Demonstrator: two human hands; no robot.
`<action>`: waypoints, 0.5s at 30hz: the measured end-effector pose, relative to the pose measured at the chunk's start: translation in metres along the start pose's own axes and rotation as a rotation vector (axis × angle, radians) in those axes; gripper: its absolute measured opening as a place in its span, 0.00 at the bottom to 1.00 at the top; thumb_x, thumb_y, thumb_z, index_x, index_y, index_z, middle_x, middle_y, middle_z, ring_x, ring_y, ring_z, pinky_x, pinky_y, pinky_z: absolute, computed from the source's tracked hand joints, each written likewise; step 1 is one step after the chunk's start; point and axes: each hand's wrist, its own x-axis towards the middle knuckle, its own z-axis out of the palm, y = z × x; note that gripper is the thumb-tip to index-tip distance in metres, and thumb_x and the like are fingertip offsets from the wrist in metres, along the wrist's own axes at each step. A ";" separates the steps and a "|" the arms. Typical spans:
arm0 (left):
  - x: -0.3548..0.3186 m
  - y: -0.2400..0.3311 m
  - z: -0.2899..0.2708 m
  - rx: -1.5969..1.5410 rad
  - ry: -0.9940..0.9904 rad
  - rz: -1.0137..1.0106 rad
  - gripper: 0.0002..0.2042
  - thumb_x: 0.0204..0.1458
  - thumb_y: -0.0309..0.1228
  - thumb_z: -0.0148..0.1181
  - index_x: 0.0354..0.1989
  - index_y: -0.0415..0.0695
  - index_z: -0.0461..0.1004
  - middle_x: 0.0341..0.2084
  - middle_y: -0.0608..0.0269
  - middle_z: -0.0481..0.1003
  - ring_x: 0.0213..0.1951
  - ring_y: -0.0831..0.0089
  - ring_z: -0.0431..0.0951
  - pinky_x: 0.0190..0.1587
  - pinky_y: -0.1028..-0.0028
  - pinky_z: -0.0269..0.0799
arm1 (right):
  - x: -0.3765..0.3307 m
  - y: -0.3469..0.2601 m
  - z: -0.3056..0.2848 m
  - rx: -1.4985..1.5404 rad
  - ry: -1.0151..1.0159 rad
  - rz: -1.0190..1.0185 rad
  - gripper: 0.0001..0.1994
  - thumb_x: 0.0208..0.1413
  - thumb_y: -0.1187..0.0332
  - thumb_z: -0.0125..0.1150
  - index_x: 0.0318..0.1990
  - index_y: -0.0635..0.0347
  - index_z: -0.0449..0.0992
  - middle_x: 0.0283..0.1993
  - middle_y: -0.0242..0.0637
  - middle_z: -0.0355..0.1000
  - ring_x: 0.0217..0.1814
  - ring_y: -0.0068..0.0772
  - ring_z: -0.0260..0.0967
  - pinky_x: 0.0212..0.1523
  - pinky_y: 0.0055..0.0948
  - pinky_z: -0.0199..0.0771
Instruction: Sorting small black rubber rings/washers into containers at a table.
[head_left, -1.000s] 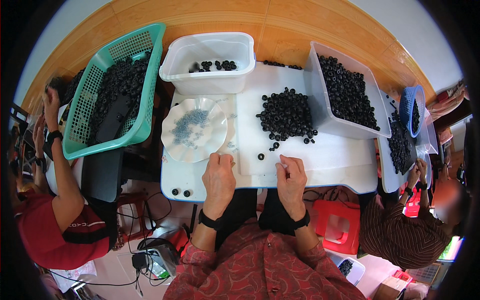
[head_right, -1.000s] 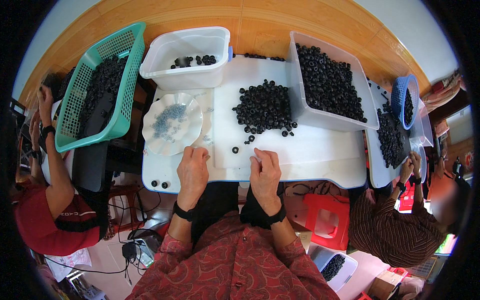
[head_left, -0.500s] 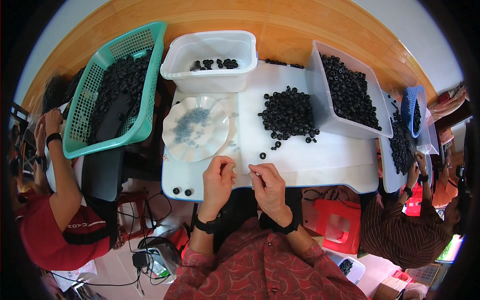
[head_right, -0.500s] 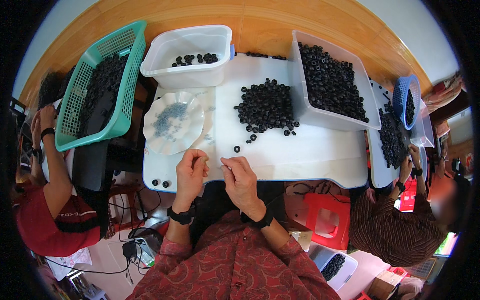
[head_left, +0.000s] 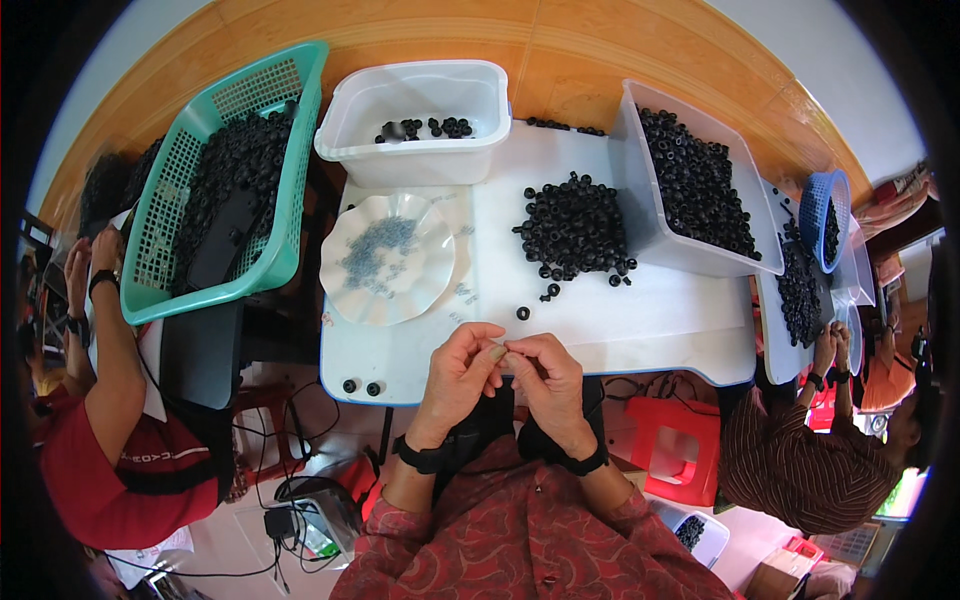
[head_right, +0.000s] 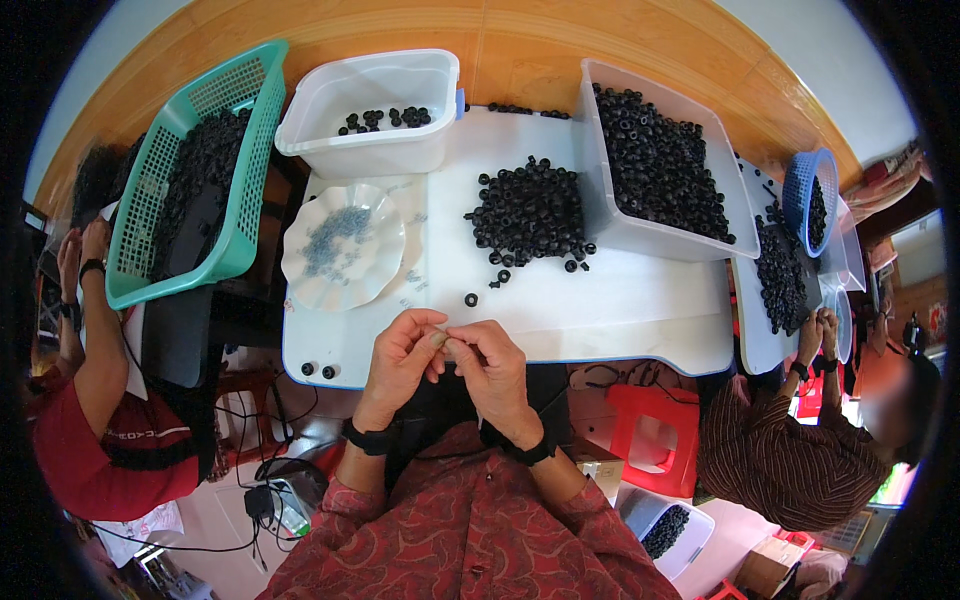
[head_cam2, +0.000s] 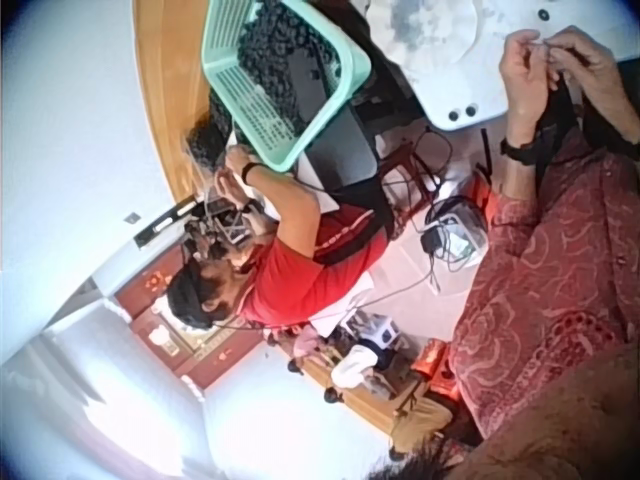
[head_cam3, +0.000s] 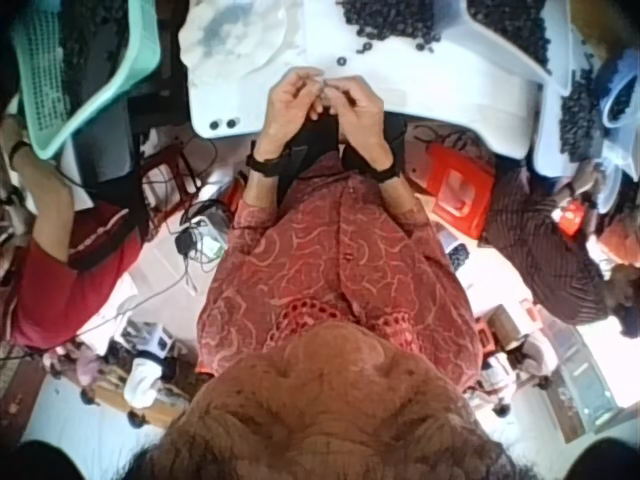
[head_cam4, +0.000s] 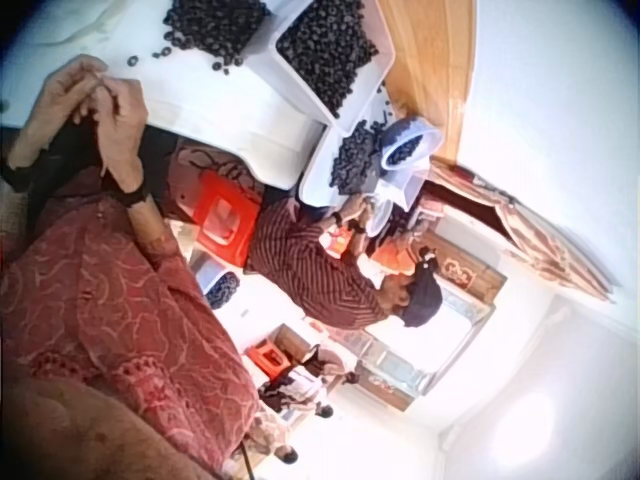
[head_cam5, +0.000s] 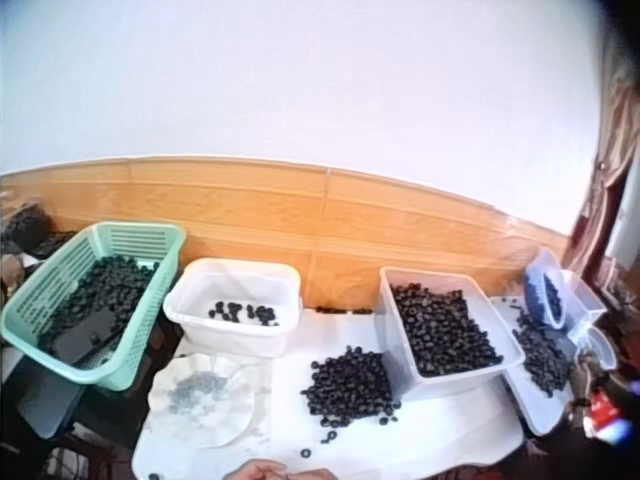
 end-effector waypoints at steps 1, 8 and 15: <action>0.002 -0.001 0.003 0.000 -0.003 0.000 0.08 0.61 0.25 0.53 0.47 0.38 0.71 0.27 0.67 0.74 0.22 0.86 0.71 0.21 0.85 0.67 | -0.001 0.000 -0.002 -0.001 0.003 -0.001 0.07 0.59 0.77 0.58 0.44 0.65 0.76 0.41 0.35 0.71 0.32 0.18 0.70 0.28 0.16 0.72; 0.029 -0.004 0.024 0.771 0.205 0.501 0.12 0.53 0.23 0.59 0.46 0.41 0.74 0.29 0.56 0.73 0.28 0.64 0.75 0.29 0.70 0.71 | -0.006 0.005 -0.022 -0.086 0.158 0.073 0.04 0.57 0.77 0.60 0.40 0.64 0.76 0.35 0.34 0.71 0.25 0.18 0.69 0.25 0.17 0.70; 0.039 -0.005 0.032 1.076 0.199 0.488 0.13 0.49 0.25 0.64 0.45 0.42 0.76 0.31 0.55 0.71 0.28 0.59 0.76 0.29 0.66 0.72 | -0.007 0.004 -0.029 -0.100 0.195 0.079 0.04 0.57 0.78 0.60 0.40 0.64 0.77 0.35 0.34 0.71 0.25 0.17 0.68 0.25 0.17 0.69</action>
